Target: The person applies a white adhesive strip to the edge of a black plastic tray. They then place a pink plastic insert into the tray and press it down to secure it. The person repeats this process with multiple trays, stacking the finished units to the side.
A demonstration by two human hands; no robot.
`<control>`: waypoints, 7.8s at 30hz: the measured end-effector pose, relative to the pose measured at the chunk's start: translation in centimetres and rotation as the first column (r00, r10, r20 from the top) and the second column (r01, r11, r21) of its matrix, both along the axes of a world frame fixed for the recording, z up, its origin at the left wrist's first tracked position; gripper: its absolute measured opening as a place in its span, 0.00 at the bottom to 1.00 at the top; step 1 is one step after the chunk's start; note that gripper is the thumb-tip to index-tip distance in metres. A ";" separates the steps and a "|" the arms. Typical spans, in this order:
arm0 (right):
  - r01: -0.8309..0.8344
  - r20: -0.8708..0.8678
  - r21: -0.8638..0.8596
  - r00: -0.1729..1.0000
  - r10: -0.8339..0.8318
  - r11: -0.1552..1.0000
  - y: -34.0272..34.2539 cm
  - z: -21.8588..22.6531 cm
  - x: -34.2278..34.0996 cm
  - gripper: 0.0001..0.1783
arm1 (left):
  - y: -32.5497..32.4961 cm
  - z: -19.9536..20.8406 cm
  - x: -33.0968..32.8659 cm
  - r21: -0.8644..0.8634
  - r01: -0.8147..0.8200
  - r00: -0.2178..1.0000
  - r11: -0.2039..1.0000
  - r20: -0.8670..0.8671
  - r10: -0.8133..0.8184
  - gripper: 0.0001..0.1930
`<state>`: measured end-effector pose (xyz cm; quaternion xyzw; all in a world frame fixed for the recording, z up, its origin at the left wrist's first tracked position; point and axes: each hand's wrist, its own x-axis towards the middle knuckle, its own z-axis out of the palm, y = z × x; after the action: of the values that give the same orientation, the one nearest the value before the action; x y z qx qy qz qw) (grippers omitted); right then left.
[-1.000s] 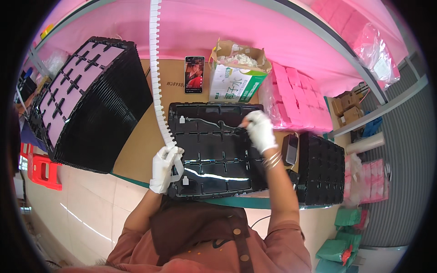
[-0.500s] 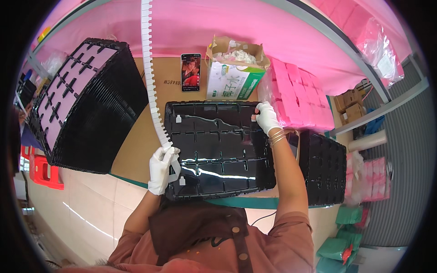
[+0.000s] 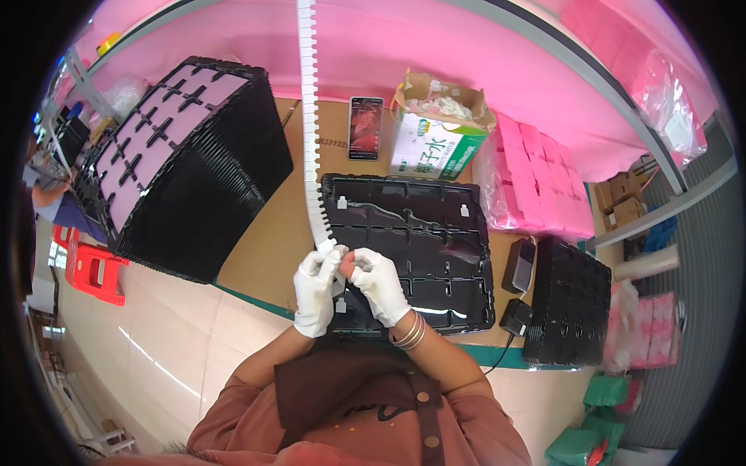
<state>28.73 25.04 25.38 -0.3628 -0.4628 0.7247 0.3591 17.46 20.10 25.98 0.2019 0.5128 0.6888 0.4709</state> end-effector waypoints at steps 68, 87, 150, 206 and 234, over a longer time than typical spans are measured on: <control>-0.315 0.811 0.581 0.295 -0.504 0.750 17.3 -1.3 16.4 0.04 | -1.0 -3.2 -3.6 0.000 0.201 0.779 0.980 -0.607 -0.160 0.04; -0.197 0.717 0.562 0.600 -0.355 0.803 17.5 -2.9 19.6 0.06 | -1.1 -4.0 -4.4 0.025 0.152 0.954 0.988 -0.267 -0.140 0.04; -0.262 0.289 0.939 0.255 -0.923 0.222 27.1 10.0 10.9 0.08 | -0.6 -5.0 -4.3 0.067 0.136 0.901 0.988 -0.423 -0.096 0.06; -0.735 0.816 0.574 0.475 -0.331 0.360 -2.5 -0.6 -1.7 0.10 | -1.5 -3.0 -5.3 0.096 0.073 0.996 0.993 0.035 -0.076 0.10; -0.569 0.750 0.552 0.659 -0.063 0.610 -2.4 -0.6 -0.8 0.06 | -1.6 -3.2 -5.3 0.118 0.097 0.994 0.988 0.046 -0.103 0.09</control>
<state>27.91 22.59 24.82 -0.3510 -0.8691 0.3140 0.1513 12.12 18.49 22.77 0.2362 0.4490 0.6977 0.5057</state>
